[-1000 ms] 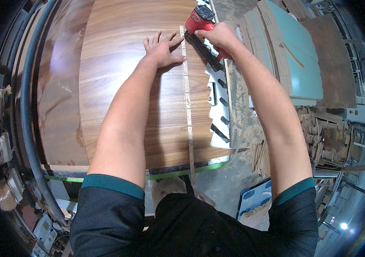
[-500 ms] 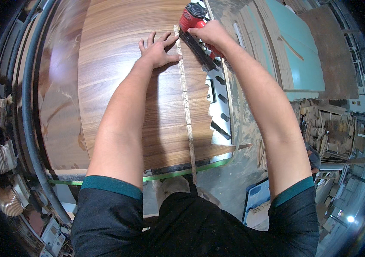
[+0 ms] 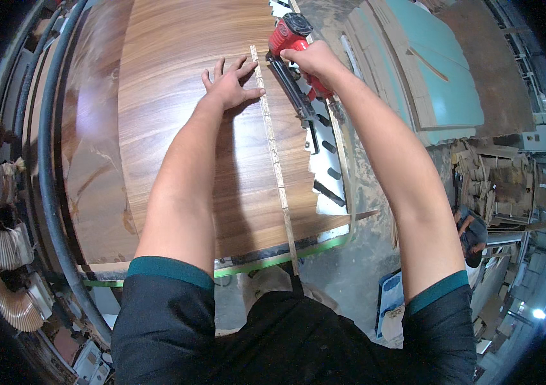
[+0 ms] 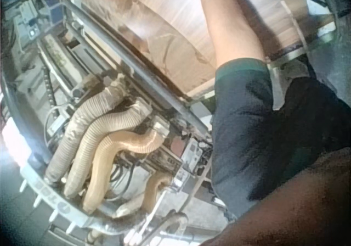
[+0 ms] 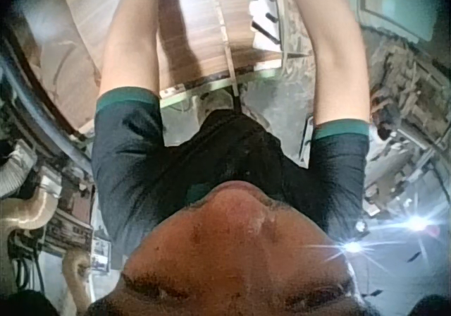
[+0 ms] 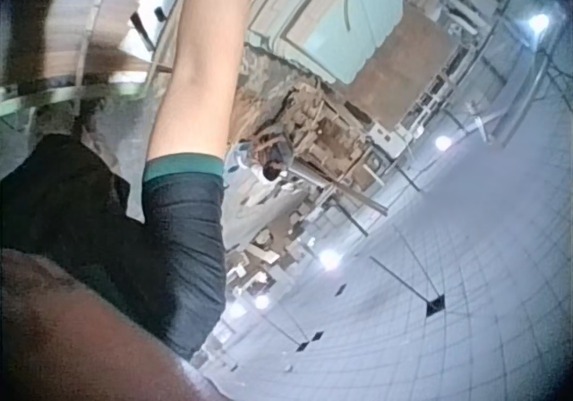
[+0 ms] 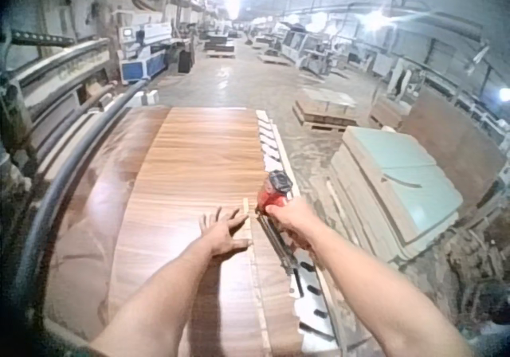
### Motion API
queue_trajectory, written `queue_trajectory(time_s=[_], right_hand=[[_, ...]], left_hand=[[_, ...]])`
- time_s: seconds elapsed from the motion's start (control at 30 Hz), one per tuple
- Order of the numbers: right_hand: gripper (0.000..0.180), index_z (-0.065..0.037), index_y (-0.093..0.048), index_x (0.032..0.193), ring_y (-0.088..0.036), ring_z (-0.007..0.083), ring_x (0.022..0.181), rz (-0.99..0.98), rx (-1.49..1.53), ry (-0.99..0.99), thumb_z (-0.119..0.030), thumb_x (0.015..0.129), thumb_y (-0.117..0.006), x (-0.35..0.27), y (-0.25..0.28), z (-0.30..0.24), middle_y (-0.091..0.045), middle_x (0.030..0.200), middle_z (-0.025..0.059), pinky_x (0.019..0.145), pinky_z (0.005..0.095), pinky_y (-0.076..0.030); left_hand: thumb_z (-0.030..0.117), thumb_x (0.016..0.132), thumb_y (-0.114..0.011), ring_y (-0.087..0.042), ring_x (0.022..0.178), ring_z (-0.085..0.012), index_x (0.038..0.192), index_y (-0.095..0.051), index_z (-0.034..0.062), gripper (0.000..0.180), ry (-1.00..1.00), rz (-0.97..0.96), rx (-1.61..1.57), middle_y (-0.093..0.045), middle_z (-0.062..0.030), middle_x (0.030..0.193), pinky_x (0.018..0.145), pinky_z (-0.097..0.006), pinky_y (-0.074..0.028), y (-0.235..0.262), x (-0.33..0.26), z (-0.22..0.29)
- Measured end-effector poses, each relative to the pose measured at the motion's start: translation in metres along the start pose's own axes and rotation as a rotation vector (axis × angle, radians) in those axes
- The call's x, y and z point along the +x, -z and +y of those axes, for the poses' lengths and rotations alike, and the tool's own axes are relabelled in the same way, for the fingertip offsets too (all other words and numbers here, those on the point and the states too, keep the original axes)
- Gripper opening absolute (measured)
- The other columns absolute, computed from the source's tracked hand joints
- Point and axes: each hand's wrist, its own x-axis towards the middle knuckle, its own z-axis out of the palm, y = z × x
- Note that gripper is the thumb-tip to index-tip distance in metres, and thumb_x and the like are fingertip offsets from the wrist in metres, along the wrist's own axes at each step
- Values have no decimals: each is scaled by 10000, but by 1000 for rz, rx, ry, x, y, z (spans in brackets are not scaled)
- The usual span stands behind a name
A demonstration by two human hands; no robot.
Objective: The person uses a nail gun to secure thin wooden strips onto a larger wood panel. They use a measuring tape to align the strips correctly before firing the nail gun at several points along each strip.
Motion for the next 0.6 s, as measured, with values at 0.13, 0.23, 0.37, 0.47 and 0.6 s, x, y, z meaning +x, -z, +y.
queue_trajectory(time_s=[0.13, 0.23, 0.37, 0.47, 0.6], right_hand=[[546, 29, -801, 1014, -780, 218, 720, -25, -76, -74, -501, 917, -891, -21, -1, -2, -796, 815, 108, 714, 401, -637], [568, 32, -791, 1098, -774, 207, 735, -115, 7, -117, -495, 916, -892, -25, -4, 10, -796, 856, 123, 702, 398, -635], [481, 30, -737, 898, -618, 183, 520, -36, 101, -47, -419, 931, -906, -31, -19, 11, -657, 662, 68, 484, 392, -476], [470, 24, -740, 902, -634, 186, 533, -4, 27, 9, -417, 935, -900, -26, -22, 14, -673, 680, 74, 492, 388, -488], [472, 24, -741, 904, -661, 188, 558, -12, -29, -15, -419, 931, -901, -32, -23, 8, -697, 710, 84, 505, 387, -509]], left_hand=[[741, 779, -869, -82, 1750, -386, 1701, -502, 443, 1037, 20, -20, -24, -310, 43, 1867, 1332, -759, 1, 6, -5, 6], [742, 771, -872, -86, 1748, -389, 1701, -505, 439, 1044, 2, -10, -23, -315, 42, 1866, 1322, -768, -7, 5, -3, 7], [746, 759, -877, -94, 1745, -393, 1699, -511, 437, 1055, -7, 7, -29, -320, 47, 1864, 1309, -781, -15, 2, -3, 4], [746, 756, -879, -87, 1747, -390, 1694, -518, 438, 1051, -5, 6, -27, -318, 50, 1864, 1311, -780, -8, 1, -2, 5], [744, 760, -878, -85, 1749, -381, 1693, -517, 443, 1045, 12, -1, -14, -310, 45, 1868, 1317, -775, -5, 2, -3, 4]])
